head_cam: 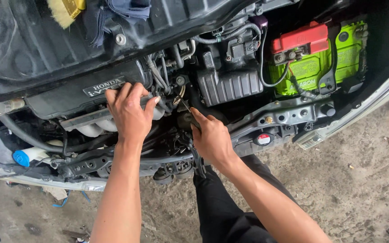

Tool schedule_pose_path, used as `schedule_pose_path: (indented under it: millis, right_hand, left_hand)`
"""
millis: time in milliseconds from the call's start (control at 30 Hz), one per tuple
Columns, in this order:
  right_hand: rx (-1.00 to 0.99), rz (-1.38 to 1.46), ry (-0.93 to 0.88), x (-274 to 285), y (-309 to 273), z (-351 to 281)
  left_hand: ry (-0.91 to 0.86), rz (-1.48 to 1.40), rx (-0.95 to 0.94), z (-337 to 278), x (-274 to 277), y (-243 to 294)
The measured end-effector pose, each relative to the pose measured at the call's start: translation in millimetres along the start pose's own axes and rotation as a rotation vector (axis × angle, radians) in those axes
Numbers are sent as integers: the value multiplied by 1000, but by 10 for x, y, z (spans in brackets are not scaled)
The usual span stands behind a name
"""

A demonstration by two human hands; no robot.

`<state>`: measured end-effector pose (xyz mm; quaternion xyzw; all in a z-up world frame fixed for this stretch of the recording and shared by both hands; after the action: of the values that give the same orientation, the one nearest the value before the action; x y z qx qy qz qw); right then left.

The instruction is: The person cleans the engine bay of a car using a brush and a cloth. They scrub various components, including the engine cover and the battery area, then wipe the surfaces. Later, they use a wrench to tighten bolts on the engine.

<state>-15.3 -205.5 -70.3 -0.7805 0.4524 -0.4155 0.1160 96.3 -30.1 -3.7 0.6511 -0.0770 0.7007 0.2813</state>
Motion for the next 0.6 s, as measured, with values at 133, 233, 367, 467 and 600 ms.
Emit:
schedule_pose_path:
  millis: [133,233,367,467,600]
  right_hand:
    - [37,70,50,-110,277,306]
    - [117,142,27,114,141,342]
    - [179,255,-87,120,150,335]
    - [190,296,-65,128,139,315]
    - [186,143,96,16,229,98]
  left_hand:
    - [11,-7,-25,-3,9,30]
    - [5,6,-29,22,17,30]
    - [11,2,-47,3,-9,24]
    - [14,9,-47,38,-9,16]
    - [1,12,-25,2,-30,-5]
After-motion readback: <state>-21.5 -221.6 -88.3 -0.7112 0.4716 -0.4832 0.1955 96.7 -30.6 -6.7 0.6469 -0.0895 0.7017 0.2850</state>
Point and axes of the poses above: each hand's wrist, its own z-axis towards the middle knuckle, its own x-axis out of the back of the hand, y = z × x, the point moved 10 cm from there along z, towards the middle knuckle, and after that the axes turned 15 degrees about -x, right-handed, at the moved point
